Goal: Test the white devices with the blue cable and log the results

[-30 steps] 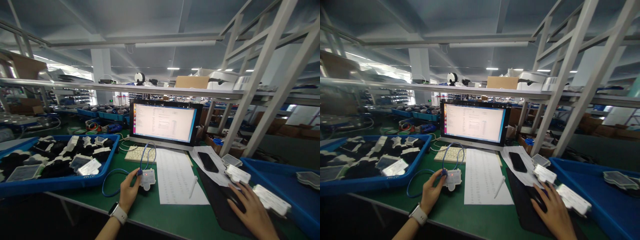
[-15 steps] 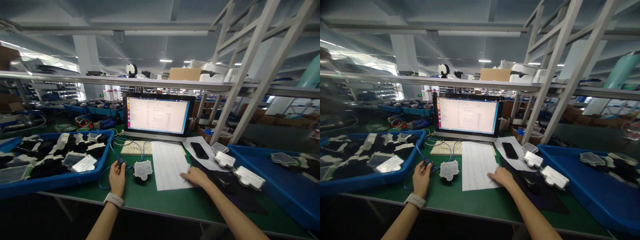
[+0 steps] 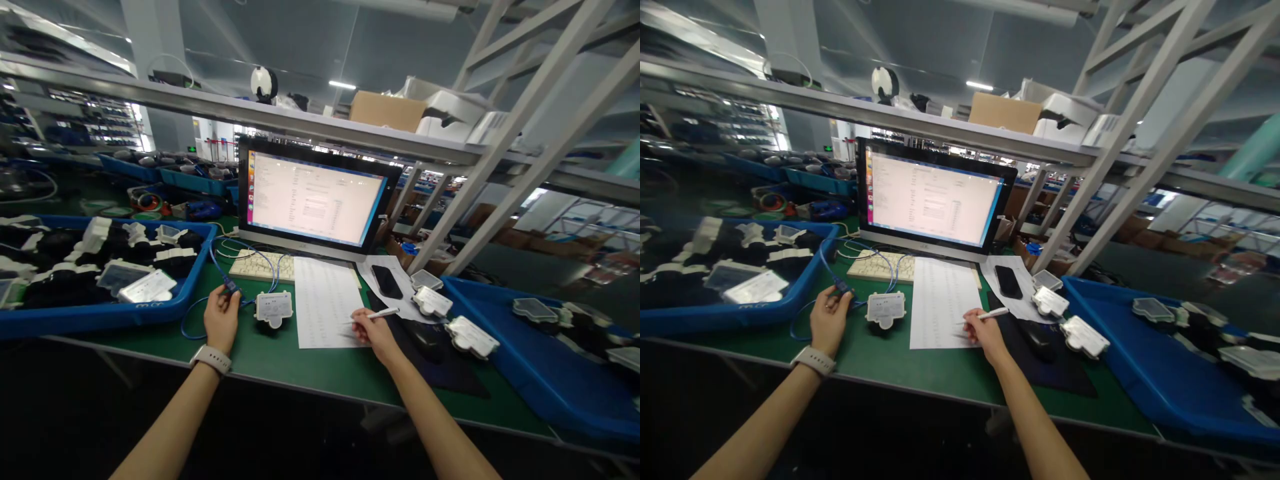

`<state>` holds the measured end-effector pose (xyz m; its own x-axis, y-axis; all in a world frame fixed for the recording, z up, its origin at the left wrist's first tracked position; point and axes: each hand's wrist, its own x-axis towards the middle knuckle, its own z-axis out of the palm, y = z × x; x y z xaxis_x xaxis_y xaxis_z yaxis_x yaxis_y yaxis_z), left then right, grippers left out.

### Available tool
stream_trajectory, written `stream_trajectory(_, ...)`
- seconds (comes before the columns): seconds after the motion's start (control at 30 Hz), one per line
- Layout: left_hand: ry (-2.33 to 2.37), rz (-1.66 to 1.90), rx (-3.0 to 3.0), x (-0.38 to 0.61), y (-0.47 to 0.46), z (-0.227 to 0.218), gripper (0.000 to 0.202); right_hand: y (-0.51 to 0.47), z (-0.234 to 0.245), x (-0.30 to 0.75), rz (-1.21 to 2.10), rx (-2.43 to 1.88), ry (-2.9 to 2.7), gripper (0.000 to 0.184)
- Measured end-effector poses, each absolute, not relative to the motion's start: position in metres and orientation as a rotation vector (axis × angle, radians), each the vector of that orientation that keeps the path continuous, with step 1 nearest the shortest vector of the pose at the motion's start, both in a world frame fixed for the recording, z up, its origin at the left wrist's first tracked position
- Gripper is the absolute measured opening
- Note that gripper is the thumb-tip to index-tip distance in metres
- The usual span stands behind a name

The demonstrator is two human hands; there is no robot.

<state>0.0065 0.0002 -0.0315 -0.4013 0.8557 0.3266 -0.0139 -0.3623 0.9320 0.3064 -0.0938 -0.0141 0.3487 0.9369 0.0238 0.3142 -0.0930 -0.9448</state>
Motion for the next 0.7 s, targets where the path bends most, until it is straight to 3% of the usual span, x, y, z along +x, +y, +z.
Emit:
stream_trajectory(0.27,1.191,1.812,1.156,0.006,0.001,-0.035,0.039,-0.108,-0.042,0.294,0.480,-1.642,-1.163,0.019)
stream_trajectory(0.7,1.186,1.804,1.208,0.007,-0.002,-0.035,0.040,-0.108,-0.040,0.292,0.445,-1.679,-1.236,0.019)
